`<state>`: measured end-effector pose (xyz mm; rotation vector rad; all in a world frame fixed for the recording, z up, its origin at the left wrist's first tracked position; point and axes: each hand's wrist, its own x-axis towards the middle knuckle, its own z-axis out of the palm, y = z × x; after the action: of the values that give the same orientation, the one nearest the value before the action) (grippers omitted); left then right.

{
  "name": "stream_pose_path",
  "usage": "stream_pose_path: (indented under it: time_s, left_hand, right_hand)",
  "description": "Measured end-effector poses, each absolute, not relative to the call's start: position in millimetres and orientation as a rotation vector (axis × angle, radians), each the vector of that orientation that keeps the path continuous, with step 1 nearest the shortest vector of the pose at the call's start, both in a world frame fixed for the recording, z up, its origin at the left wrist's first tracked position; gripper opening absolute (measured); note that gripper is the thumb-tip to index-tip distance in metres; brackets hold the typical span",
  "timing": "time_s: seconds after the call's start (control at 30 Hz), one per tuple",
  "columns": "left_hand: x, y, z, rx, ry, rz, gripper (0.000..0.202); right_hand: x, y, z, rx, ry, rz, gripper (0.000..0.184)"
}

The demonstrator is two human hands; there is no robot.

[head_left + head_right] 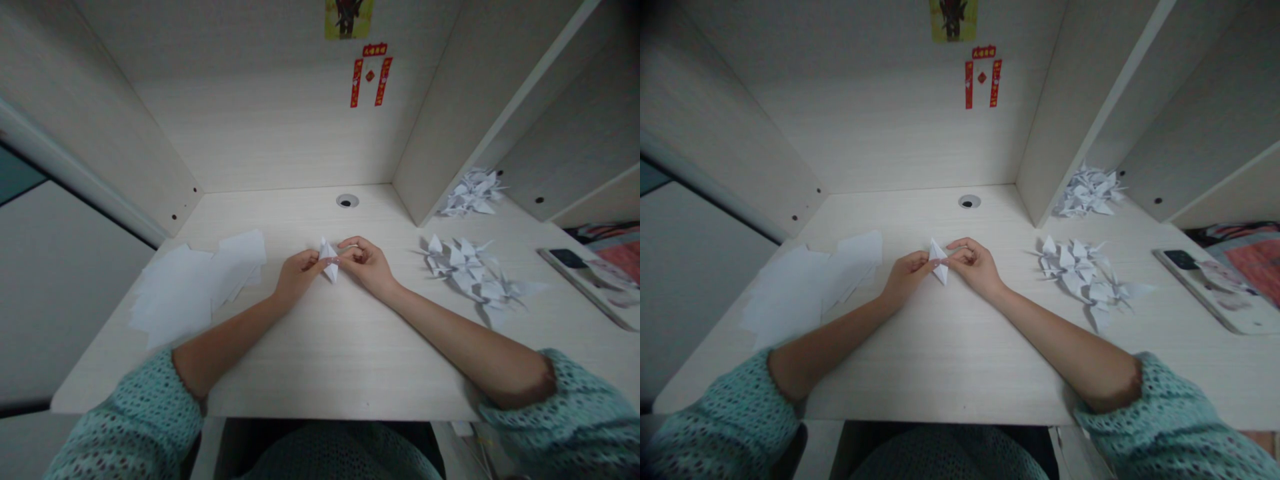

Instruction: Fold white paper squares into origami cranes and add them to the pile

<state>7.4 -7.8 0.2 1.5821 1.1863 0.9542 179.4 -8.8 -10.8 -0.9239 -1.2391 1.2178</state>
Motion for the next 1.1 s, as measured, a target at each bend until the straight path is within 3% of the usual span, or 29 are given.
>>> stream_pose_path:
  time_s: [0.23, 0.4, 0.63, 1.1]
  left_hand:
    - [6.1, -6.9, -2.3, 1.630, 1.172, 0.931, 0.034]
    - [6.3, -7.1, -1.8, 1.608, 1.165, 0.956, 0.036]
    - [4.6, -5.8, -2.6, 1.626, 1.195, 0.979, 0.036]
    - [8.6, -6.3, -1.5, 1.473, 1.119, 1.111, 0.028]
  right_hand:
    - [180.0, -13.4, -10.1, -1.011, -1.446, 0.922, 0.019]
    - [180.1, -15.9, -8.2, -0.968, -1.591, 0.771, 0.019]
    - [177.8, -14.2, -13.5, -1.122, -1.433, 0.888, 0.033]
    - [179.8, -13.0, -12.9, -1.217, -1.514, 0.958, 0.032]
